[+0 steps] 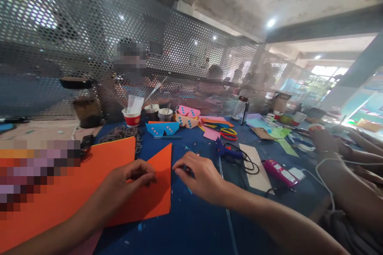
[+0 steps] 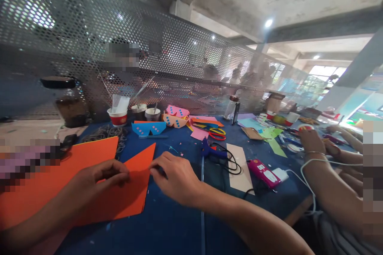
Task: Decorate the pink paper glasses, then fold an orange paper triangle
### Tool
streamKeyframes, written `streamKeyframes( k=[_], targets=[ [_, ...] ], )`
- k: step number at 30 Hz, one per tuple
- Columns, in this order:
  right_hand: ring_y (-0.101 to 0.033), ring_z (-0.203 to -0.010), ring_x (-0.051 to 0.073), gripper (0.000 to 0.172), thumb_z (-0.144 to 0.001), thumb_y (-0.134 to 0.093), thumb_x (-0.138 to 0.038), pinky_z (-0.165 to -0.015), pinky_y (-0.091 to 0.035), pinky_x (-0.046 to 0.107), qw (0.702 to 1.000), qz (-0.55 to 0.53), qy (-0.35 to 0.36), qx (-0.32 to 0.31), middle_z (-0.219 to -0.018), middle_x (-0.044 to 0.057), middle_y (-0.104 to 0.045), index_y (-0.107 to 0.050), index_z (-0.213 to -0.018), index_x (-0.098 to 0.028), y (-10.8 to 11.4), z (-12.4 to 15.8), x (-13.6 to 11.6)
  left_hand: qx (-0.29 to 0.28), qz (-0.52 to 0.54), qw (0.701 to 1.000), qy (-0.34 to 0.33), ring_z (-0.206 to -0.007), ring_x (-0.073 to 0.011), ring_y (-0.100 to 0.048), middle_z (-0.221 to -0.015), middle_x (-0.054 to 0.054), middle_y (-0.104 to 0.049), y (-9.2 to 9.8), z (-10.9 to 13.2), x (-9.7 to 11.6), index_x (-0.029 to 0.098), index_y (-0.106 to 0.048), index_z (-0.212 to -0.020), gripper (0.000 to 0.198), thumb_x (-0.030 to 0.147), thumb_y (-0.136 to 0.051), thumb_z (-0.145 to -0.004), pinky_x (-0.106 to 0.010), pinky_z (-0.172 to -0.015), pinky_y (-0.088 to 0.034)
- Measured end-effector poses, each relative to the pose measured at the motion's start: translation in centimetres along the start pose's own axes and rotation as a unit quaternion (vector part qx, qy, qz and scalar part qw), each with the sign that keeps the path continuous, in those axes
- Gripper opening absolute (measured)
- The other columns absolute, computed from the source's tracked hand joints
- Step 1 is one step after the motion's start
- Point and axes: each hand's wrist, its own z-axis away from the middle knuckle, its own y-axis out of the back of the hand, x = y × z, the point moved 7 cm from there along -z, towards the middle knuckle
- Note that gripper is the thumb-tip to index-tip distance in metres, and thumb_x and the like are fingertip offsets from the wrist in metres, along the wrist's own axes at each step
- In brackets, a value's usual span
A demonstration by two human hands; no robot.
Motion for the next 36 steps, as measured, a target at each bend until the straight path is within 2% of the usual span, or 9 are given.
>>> streamKeyframes(
  k=[4, 8, 13, 18, 24, 27, 30, 33, 36],
  targets=[
    [-0.072, -0.083, 0.016, 0.013, -0.104, -0.065, -0.018, -0.079, -0.055, 0.028, 1.0, -0.004, 0.003, -0.004, -0.1, 0.004, -0.079, -0.078, -0.107, -0.021, -0.3, 0.1, 0.1, 0.008, -0.116, 0.991, -0.061, -0.103, -0.03, -0.077, -0.102, -0.005, -0.086, 0.6, -0.5, 0.0, 0.03, -0.079, -0.089, 0.044, 0.064, -0.052, -0.099, -0.039, -0.092, -0.058],
    [-0.074, -0.084, 0.016, 0.013, -0.104, -0.065, -0.018, -0.08, -0.055, 0.028, 1.0, -0.003, -0.005, -0.011, -0.1, 0.004, -0.081, -0.078, -0.105, -0.022, -0.6, 0.1, 0.2, 0.012, -0.256, 0.955, -0.151, -0.128, -0.035, -0.068, -0.131, -0.009, -0.081, 0.3, -0.6, -0.2, 0.029, -0.081, -0.108, 0.03, 0.05, -0.063, -0.096, -0.049, -0.116, -0.046],
    [-0.074, -0.085, 0.017, 0.012, -0.103, -0.066, -0.017, -0.079, -0.054, 0.028, 1.0, 0.004, -0.017, -0.024, -0.098, 0.003, -0.081, -0.077, -0.102, -0.021, -0.9, 0.1, 0.3, -0.009, -0.325, 0.939, -0.114, -0.128, -0.0406, -0.069, -0.14, -0.013, -0.078, -0.1, -1.0, -2.2, 0.026, -0.076, -0.131, 0.044, 0.047, -0.066, -0.093, -0.054, -0.108, -0.048],
    [-0.074, -0.085, 0.017, 0.013, -0.103, -0.065, -0.017, -0.08, -0.053, 0.028, 0.999, 0.011, -0.027, -0.026, -0.099, 0.003, -0.082, -0.077, -0.102, -0.021, -1.0, 0.1, 0.6, -0.001, -0.336, 0.938, -0.083, -0.138, -0.0475, -0.064, -0.152, -0.017, -0.071, 0.4, -1.4, -2.6, 0.022, -0.071, -0.143, 0.059, 0.045, -0.065, -0.089, -0.061, -0.113, -0.046],
    [-0.076, -0.09, 0.019, 0.013, -0.103, -0.065, -0.018, -0.082, -0.054, 0.03, 0.999, 0.009, -0.036, -0.028, -0.101, 0.004, -0.082, -0.077, -0.102, -0.021, -1.2, 0.1, 1.0, 0.017, -0.263, 0.964, -0.046, -0.133, -0.0428, -0.067, -0.144, -0.017, -0.075, 1.0, -1.9, -2.9, 0.022, -0.063, -0.151, 0.071, 0.046, -0.067, -0.084, -0.057, -0.112, -0.049],
    [-0.075, -0.091, 0.019, 0.013, -0.103, -0.065, -0.018, -0.083, -0.054, 0.03, 0.999, 0.0, -0.042, -0.024, -0.1, 0.003, -0.081, -0.077, -0.103, -0.022, -1.2, 0.2, 1.2, 0.025, -0.164, 0.986, -0.012, -0.108, -0.0346, -0.076, -0.125, -0.015, -0.079, 1.6, -2.4, -3.1, 0.02, -0.058, -0.154, 0.079, 0.041, -0.068, -0.079, -0.048, -0.098, -0.058],
    [-0.074, -0.091, 0.018, 0.013, -0.104, -0.065, -0.018, -0.083, -0.053, 0.03, 0.998, -0.022, -0.055, -0.018, -0.1, 0.003, -0.08, -0.077, -0.103, -0.022, -1.1, 0.1, 1.6, 0.016, -0.075, 0.997, 0.008, -0.085, -0.0268, -0.075, -0.115, -0.011, -0.079, 2.4, -2.9, -3.2, 0.021, -0.06, -0.151, 0.08, 0.044, -0.072, -0.076, -0.043, -0.085, -0.062],
    [-0.073, -0.092, 0.018, 0.012, -0.102, -0.068, -0.02, -0.085, -0.055, 0.032, 0.994, -0.062, -0.093, -0.006, -0.107, 0.004, -0.079, -0.076, -0.111, -0.022, -1.0, 0.0, 2.1, 0.013, -0.043, 0.999, 0.006, -0.093, -0.0272, -0.077, -0.106, -0.008, -0.08, 3.5, -3.1, -2.8, 0.022, -0.065, -0.145, 0.071, 0.051, -0.075, -0.082, -0.041, -0.09, -0.062],
    [-0.073, -0.1, 0.02, 0.028, -0.1, -0.074, -0.028, -0.087, -0.057, 0.033, 0.977, -0.141, -0.157, -0.013, -0.118, 0.008, -0.077, -0.07, -0.126, -0.021, -1.2, -0.2, 3.0, 0.026, 0.03, 0.998, 0.041, -0.101, -0.0286, -0.079, -0.108, -0.007, -0.082, 4.4, -3.0, -2.6, 0.025, -0.072, -0.134, 0.059, 0.056, -0.08, -0.085, -0.039, -0.089, -0.064]
  ],
)
